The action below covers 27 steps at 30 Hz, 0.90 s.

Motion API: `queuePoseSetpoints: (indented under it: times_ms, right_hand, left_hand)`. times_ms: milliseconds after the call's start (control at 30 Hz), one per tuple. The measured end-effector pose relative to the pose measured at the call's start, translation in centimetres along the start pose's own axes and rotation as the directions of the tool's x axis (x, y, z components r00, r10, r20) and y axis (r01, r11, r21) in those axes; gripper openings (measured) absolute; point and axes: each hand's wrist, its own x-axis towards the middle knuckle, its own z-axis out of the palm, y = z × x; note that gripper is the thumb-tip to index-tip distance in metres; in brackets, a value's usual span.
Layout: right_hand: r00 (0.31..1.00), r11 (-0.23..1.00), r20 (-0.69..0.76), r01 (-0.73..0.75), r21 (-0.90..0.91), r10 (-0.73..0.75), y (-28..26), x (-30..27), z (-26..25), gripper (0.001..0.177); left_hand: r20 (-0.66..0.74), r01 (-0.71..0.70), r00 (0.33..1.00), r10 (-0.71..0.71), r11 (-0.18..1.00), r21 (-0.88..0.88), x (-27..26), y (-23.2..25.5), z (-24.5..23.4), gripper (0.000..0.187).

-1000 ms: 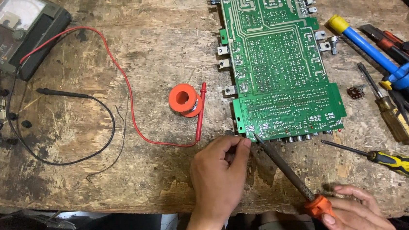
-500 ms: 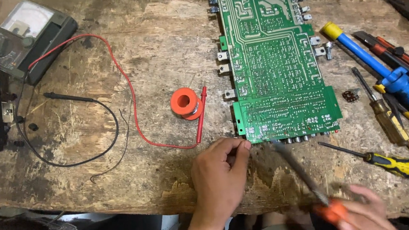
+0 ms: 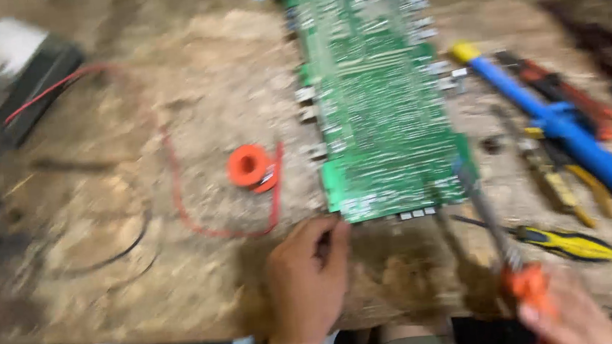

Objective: The person uses a hot air gun and a soldering iron to work on a green circuit board placed on a wooden table. They apply heat to specific areas of the board and use the soldering iron to manipulate solder on the components.

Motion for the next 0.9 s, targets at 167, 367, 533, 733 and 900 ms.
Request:
queuePoseSetpoints:
  times_ms: [167, 367, 533, 733, 900]
  right_hand:
    - [0.841, 0.838, -0.479, -0.436, -0.326, 0.251, -2.4, 12.3, -7.5, 0.033]
    - [0.864, 0.869, -0.354, -0.447, -0.212, 0.358, 0.2, 14.7, -10.1, 0.034]
    - [0.831, 0.872, -0.439, -0.455, -0.182, 0.342, -1.4, 14.5, -10.6, 0.033]
    - [0.637, 0.913, -0.654, -0.261, 0.314, 0.407, -10.8, 14.1, -7.8, 0.047]
    - [0.903, 0.919, -0.424, 0.104, 0.382, 0.074, -11.8, 11.3, -6.8, 0.052]
  left_hand:
    - [-0.047, 0.095, 0.995, -0.092, 0.993, 0.065, -0.8, -0.3, 0.8, 0.011]
    - [-0.272, 0.019, 0.962, -0.025, 0.999, -0.026, -2.1, -0.3, 1.6, 0.012]
    - [-0.324, -0.195, 0.935, 0.146, 0.973, -0.125, -4.0, 3.1, 3.6, 0.014]
    - [0.449, 0.324, 0.89, -0.086, 0.811, -0.487, -4.9, 10.9, 5.3, 0.085]
    - [-0.092, -0.012, 0.987, -0.128, 0.521, -0.854, -7.6, 7.8, 4.9, 0.021]
